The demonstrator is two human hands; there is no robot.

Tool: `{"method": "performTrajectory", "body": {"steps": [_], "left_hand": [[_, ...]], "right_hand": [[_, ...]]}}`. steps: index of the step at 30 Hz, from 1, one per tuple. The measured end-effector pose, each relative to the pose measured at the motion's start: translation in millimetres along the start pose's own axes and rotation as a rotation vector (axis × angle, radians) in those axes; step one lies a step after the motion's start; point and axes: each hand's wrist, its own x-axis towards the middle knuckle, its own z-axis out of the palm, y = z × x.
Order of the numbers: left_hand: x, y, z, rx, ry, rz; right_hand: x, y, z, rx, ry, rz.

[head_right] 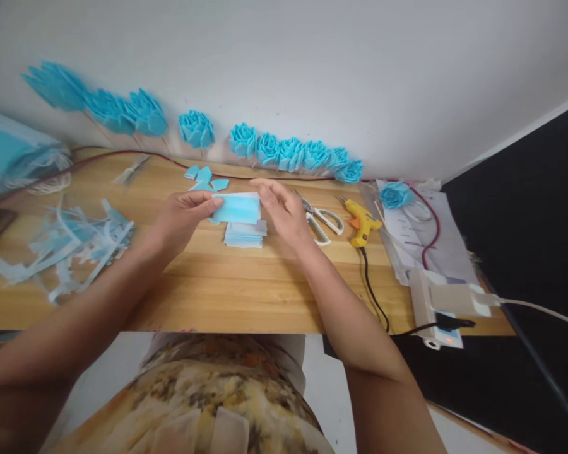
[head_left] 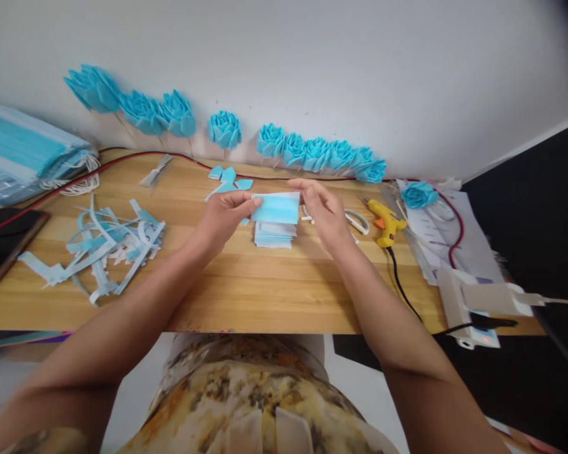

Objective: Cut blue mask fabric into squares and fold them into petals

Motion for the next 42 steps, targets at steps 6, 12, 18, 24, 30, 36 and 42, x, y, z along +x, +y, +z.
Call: {"method": "performTrajectory", "body": {"steps": [6, 12, 18, 24, 30, 36, 42], "left_hand": [[1, -4, -0.7, -0.030, 0.024, 0.003], [1, -4, 1.1, -0.023, -0.013, -0.007], [1, -4, 1.4, -0.006, -0.022, -0.018], [0, -3, 2.3, -0.015, -0.028, -0.033], [0, -1, 1.7, 0.025, -0.040, -0.027], [-4, 8, 1.6, 0.173, -0.059, 0.102], [-7, 0, 6.0, 0.447, -0.080, 0.362]], "right_hand": [[2, 8, 5, 0.140, -0.082, 0.050], [3, 10, 7, 0.084, 0.007, 0.088], [3, 6, 5, 0.033, 0.023, 0.061], [4, 4, 4, 0.012, 0.033, 0.037], [4, 6, 1, -0.011, 0.038, 0.034], [1, 0, 0, -0.160, -0.006, -0.094], [-4, -7, 6, -0.351, -0.096, -0.308]]}}
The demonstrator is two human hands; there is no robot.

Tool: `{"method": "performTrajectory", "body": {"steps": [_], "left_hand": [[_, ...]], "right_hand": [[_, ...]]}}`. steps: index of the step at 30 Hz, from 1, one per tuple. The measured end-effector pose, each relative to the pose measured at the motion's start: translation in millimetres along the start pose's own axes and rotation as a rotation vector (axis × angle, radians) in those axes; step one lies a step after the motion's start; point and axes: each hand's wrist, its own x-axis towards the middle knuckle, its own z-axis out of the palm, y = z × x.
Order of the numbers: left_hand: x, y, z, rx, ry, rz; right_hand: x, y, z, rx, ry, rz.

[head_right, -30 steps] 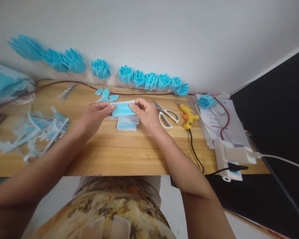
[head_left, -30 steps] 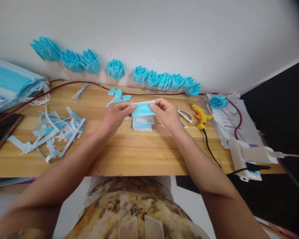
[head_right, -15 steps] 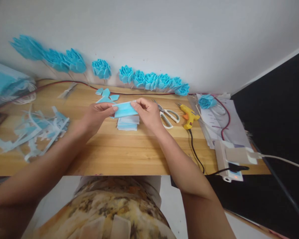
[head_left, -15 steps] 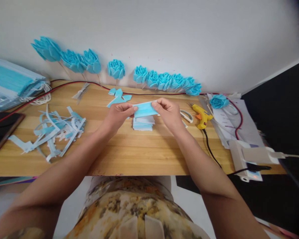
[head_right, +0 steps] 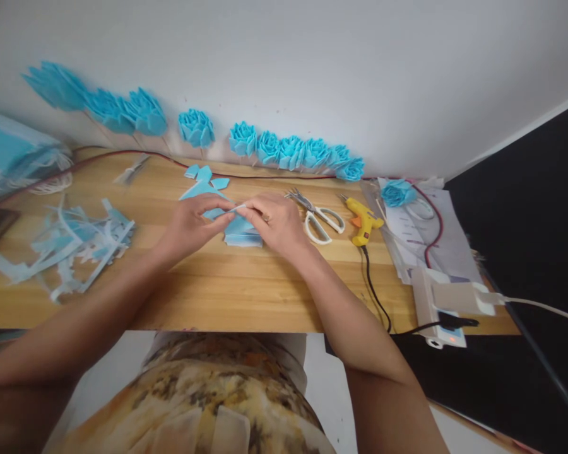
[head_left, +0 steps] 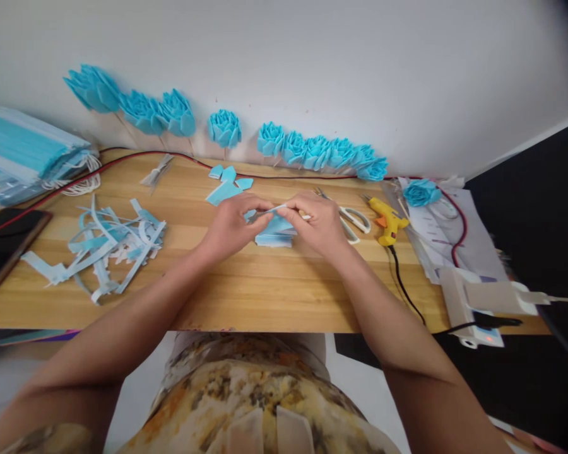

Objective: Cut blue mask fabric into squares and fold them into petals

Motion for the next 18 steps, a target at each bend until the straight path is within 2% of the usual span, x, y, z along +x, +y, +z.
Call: {"method": "performTrajectory", "body": {"steps": [2, 4, 7, 10, 13, 18], "left_hand": [[0, -2, 1.6, -0.001, 0.014, -0.004], [0, -2, 1.4, -0.072, 0.027, -0.064], [2, -1, -0.9, -0.277, 0.062, -0.198], [2, -3, -1.7, -0.446, 0.120, -0.282], [2, -6, 0.5, -0.499, 0.126, -0.307], [2, -7, 5.4, -0.552, 0.086, -0.330]], "right_hand": [[0, -2, 0, -0.003, -0.016, -0.008], [0, -2, 0, 0.052, -0.014, 0.040], [-1, 2, 0, 0.246, -0.012, 0.159], [-2, 5, 3, 0.400, -0.072, 0.222], [-2, 1, 7, 0.395, -0.109, 0.254], [-3, -2, 14, 0.344, -0.040, 0.255]]}}
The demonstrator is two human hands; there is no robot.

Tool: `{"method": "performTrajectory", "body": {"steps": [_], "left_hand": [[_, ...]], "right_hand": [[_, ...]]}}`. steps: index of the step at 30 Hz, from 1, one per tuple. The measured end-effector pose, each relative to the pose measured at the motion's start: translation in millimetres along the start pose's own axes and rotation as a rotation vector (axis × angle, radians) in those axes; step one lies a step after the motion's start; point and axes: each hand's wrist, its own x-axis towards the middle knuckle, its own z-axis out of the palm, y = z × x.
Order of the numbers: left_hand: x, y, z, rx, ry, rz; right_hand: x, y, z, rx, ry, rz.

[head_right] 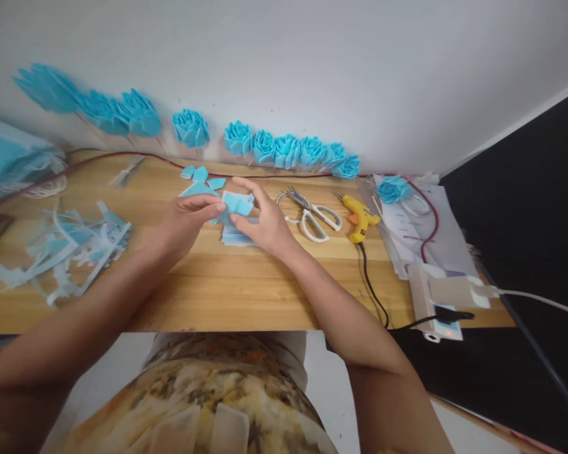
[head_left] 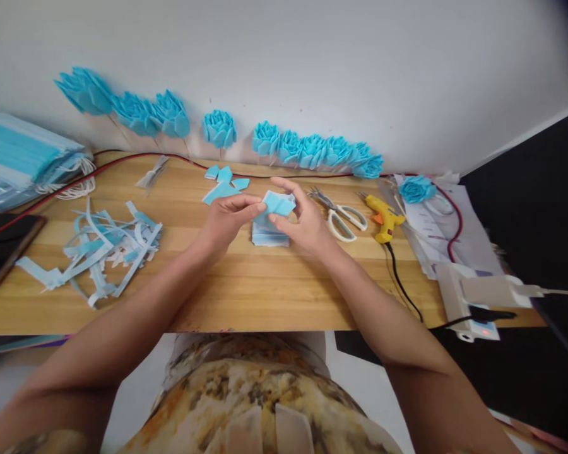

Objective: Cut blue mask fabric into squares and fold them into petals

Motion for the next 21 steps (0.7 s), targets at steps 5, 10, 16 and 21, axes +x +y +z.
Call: {"method": "performTrajectory", "body": {"steps": [5, 10, 16, 21], "left_hand": [[1, 0, -0.9, -0.027, 0.012, -0.006], [4, -3, -5.2, -0.065, 0.004, 0.011], [5, -1, -6.3, -0.053, 0.037, -0.021], [4, 3, -6.1, -0.005, 0.039, -0.018]], "right_hand": [[2, 13, -3, 0.039, 0.041, -0.050], [5, 23, -7, 0.066, 0.056, -0.055], [6, 27, -8, 0.064, 0.072, -0.054], [7, 25, -10, 0.055, 0.082, -0.069]]}}
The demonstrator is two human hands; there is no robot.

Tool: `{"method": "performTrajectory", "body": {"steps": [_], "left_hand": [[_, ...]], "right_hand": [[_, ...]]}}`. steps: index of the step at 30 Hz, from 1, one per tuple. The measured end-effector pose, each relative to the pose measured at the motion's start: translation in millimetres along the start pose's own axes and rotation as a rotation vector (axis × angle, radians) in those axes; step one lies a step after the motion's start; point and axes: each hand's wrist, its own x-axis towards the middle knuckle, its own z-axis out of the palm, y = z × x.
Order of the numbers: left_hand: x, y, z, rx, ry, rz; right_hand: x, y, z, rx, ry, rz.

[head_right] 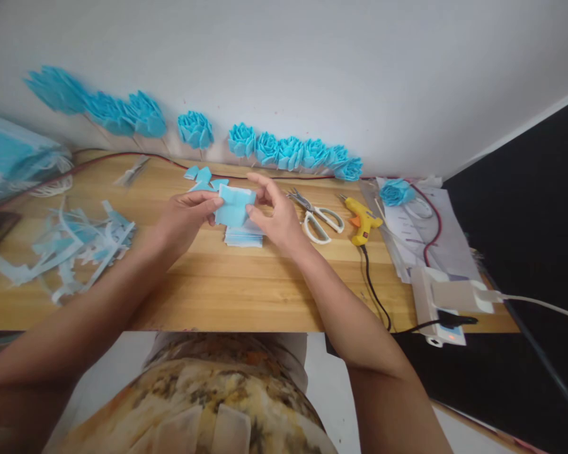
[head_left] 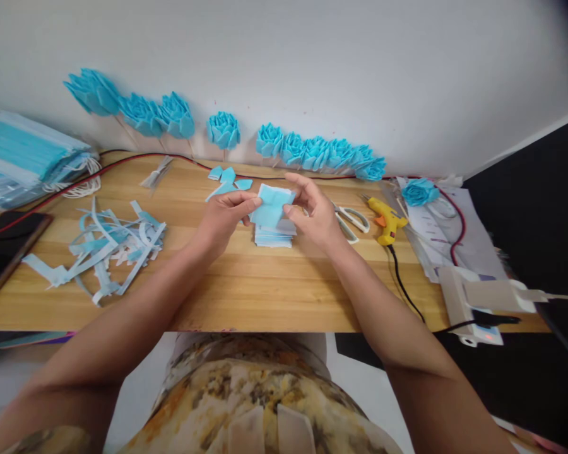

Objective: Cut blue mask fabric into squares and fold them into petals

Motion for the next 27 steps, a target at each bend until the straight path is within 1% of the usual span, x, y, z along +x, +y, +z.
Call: {"method": "performTrajectory", "body": {"steps": [4, 7, 10, 14, 16, 20, 27], "left_hand": [[-3, 4, 0.4, 0.130, -0.005, 0.068], [-5, 6, 1.6, 0.252, -0.029, 0.164], [-6, 5, 3.7, 0.335, -0.070, 0.245], [-6, 1, 6.2, 0.408, -0.112, 0.313], [-6, 0, 6.1, 0.436, -0.122, 0.314], [-4, -3, 3.9, 0.471, -0.142, 0.254], [-5, -2, 4.3, 0.427, -0.127, 0.195]], "right_hand": [[1, -8, -5, -0.020, 0.027, -0.052], [1, -16, -7, -0.046, 0.013, -0.073], [-1, -23, -4, -0.120, -0.003, -0.074], [-3, -25, 1, -0.236, 0.034, -0.092], [-3, -24, 2, -0.257, 0.056, -0.100], [-2, -23, 1, -0.225, 0.086, -0.095], [-1, -23, 0, -0.208, 0.084, -0.064]]}}
